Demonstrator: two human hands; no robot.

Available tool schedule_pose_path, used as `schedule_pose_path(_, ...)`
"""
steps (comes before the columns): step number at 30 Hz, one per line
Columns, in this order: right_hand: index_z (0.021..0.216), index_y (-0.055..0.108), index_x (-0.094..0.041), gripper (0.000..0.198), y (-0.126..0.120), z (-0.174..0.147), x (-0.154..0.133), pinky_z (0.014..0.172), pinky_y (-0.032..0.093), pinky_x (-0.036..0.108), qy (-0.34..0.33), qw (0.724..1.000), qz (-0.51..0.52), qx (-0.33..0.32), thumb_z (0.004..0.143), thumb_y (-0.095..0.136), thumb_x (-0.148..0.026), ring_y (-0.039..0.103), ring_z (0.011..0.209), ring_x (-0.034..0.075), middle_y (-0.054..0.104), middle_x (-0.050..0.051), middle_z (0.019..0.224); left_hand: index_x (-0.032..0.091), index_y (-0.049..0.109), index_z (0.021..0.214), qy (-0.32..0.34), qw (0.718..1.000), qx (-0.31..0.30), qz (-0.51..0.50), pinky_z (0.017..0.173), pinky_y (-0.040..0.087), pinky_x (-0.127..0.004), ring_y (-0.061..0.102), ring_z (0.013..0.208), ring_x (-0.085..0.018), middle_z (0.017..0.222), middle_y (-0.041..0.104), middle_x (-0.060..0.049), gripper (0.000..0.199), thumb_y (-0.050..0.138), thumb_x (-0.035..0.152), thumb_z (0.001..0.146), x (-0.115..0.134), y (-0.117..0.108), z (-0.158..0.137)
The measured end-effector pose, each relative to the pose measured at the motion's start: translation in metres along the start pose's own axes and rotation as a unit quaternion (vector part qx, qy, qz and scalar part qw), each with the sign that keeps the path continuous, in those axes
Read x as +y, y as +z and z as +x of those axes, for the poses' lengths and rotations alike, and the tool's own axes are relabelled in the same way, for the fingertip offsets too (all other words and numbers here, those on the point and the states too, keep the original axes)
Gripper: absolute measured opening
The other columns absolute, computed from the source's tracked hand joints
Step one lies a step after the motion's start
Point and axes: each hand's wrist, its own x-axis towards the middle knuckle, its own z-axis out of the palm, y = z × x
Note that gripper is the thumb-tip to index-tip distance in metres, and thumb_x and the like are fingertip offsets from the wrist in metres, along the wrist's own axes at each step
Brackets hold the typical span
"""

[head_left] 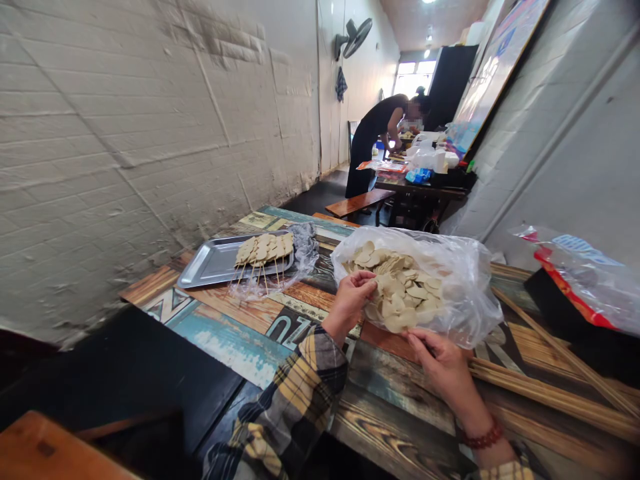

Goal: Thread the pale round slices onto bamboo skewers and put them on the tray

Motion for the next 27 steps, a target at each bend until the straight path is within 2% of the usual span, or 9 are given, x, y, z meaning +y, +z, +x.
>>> schedule_pose_path(5, 0.089, 0.073, -0.016, 0.039, 0.0012, -0.0012, -0.0013, 0.051, 0.042, 0.026, 0.017, 1.000, 0.001, -0.020, 0.088, 0.050, -0.047, 0.055, 0.054, 0.016, 0.063, 0.003, 0.060, 0.014, 0.065, 0.079, 0.025, 0.999, 0.007, 0.046, 0.052, 0.035, -0.020, 0.046, 0.055, -0.007, 0.068, 0.058, 0.002, 0.020, 0.070, 0.019, 0.060, 0.0017, 0.0019, -0.0018)
schedule_pose_path(11, 0.085, 0.070, -0.016, 0.039, 0.0035, -0.0032, -0.0044, 0.048, 0.036, 0.024, 0.040, 0.998, -0.004, -0.038, 0.089, 0.048, -0.048, 0.048, 0.050, 0.014, 0.052, -0.002, 0.053, 0.015, 0.063, 0.078, 0.037, 0.994, 0.006, 0.106, 0.052, 0.034, -0.020, 0.045, 0.054, -0.007, 0.063, 0.056, 0.003, 0.016, 0.067, 0.022, 0.064, 0.0027, 0.0033, -0.0038)
schedule_pose_path(18, 0.082, 0.069, -0.016, 0.037, 0.0041, -0.0040, -0.0045, 0.049, 0.034, 0.023, 0.037, 0.999, -0.007, -0.034, 0.089, 0.047, -0.046, 0.047, 0.051, 0.013, 0.050, -0.003, 0.053, 0.016, 0.057, 0.071, 0.052, 0.988, 0.008, 0.143, 0.053, 0.032, -0.019, 0.044, 0.053, -0.006, 0.061, 0.053, 0.004, 0.012, 0.065, 0.020, 0.063, -0.0034, 0.0008, 0.0009)
schedule_pose_path(27, 0.076, 0.067, -0.017, 0.037, 0.0046, -0.0017, -0.0052, 0.048, 0.036, 0.022, 0.039, 0.999, 0.020, -0.017, 0.088, 0.050, -0.047, 0.047, 0.050, 0.012, 0.051, -0.003, 0.052, 0.015, 0.059, 0.071, 0.019, 0.989, -0.037, 0.139, 0.054, 0.031, -0.019, 0.044, 0.055, -0.006, 0.063, 0.053, 0.004, 0.014, 0.068, 0.020, 0.063, 0.0004, 0.0020, -0.0037)
